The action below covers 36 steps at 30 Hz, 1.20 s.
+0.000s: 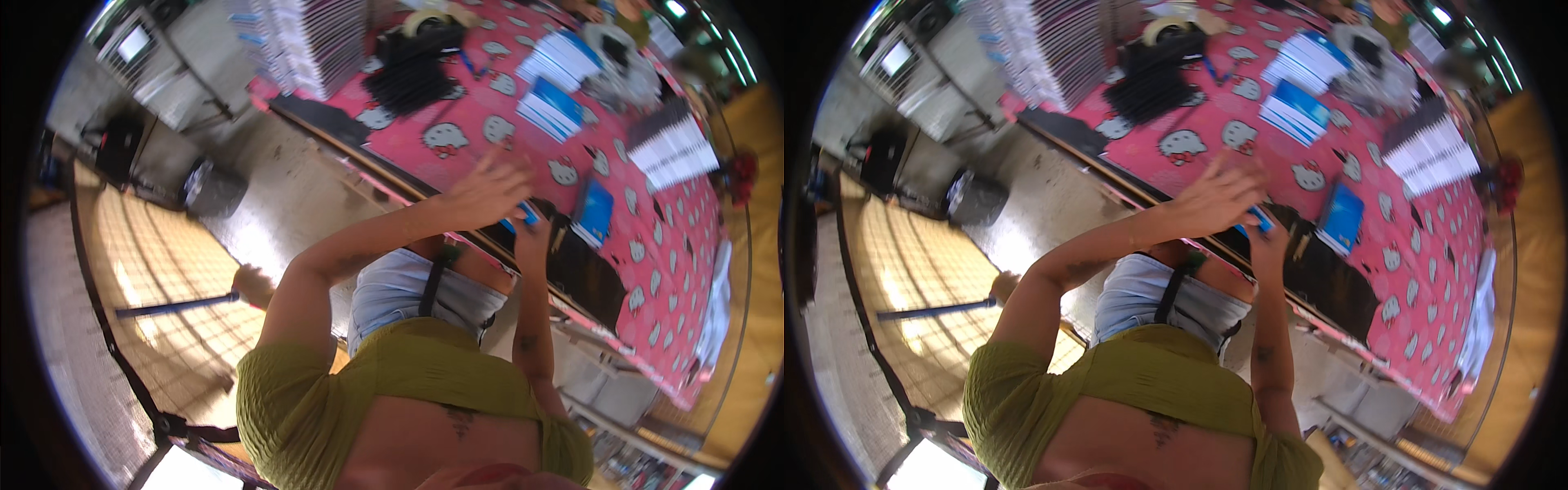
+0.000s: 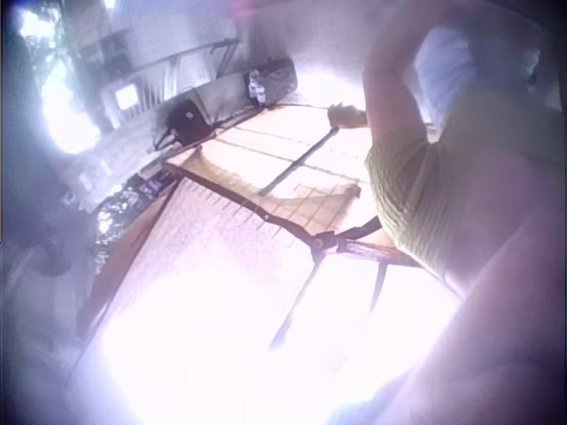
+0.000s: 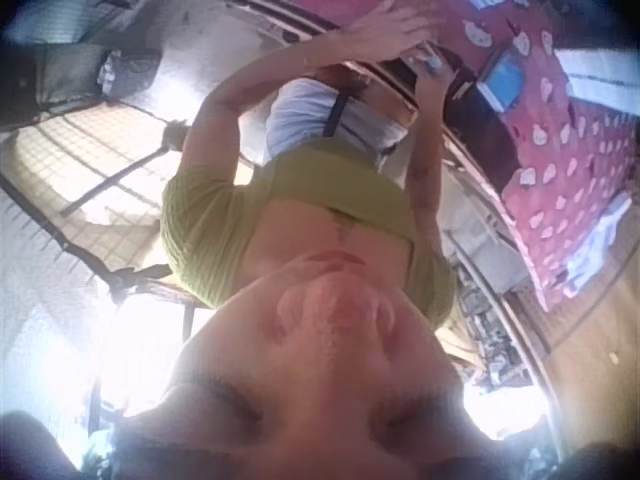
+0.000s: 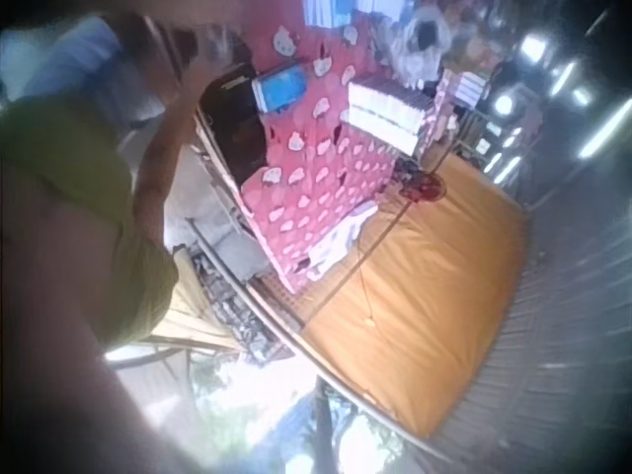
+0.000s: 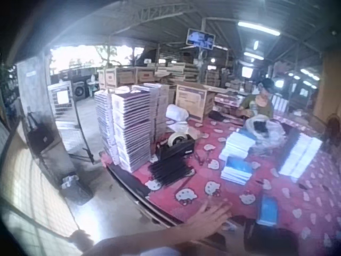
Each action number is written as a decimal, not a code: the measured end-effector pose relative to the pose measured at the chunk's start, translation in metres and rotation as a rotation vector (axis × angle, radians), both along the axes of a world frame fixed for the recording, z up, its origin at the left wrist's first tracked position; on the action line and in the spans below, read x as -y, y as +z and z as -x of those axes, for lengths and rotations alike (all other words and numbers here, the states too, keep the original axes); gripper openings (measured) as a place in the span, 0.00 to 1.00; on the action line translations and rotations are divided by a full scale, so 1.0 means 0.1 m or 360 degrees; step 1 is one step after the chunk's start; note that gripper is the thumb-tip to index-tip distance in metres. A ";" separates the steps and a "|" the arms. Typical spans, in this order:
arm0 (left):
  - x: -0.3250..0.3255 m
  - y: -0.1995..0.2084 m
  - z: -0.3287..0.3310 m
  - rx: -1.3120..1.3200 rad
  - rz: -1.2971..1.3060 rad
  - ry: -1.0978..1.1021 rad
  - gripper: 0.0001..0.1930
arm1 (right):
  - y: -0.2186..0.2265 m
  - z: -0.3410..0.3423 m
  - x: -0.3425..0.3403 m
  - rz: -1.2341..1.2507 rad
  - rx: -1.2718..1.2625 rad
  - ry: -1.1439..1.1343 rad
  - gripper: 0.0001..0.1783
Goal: The person sorts and stacks blue notebooks by hand on a table, then wraps a stack in clear plastic film.
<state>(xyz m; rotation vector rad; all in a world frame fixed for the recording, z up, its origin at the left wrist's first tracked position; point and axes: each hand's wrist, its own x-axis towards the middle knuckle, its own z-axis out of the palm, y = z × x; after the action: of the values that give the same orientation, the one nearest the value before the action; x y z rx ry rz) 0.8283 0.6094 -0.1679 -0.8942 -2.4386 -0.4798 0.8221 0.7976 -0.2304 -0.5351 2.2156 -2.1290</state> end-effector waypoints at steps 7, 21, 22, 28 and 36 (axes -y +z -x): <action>-0.09 -0.20 -0.19 -0.0023 -0.0112 0.0104 0.27 | 0.12 -0.03 0.03 -0.0063 -0.0017 -0.0023 0.13; -0.26 -0.17 0.00 -0.0005 -0.0023 -0.0041 0.26 | -0.02 0.05 -0.02 -0.0177 -0.0261 -0.0027 0.11; -0.33 -0.16 -0.10 0.0048 -0.0036 0.0025 0.28 | 0.00 0.06 -0.05 -0.0176 -0.0269 -0.0025 0.11; -0.30 -0.12 -0.05 -0.0031 -0.0181 0.0014 0.22 | 0.07 0.08 -0.07 -0.0123 -0.0108 -0.0006 0.16; -0.24 0.01 0.12 0.0112 -0.0340 -0.0168 0.06 | 0.56 -0.02 -0.53 -0.0244 -0.0172 0.0038 0.15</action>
<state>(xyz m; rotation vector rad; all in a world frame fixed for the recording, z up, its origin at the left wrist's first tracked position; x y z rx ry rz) 0.8160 0.6337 -0.1665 -0.9308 -2.3544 -0.8060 0.8241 0.8509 -0.1743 -0.6790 2.3898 -1.9419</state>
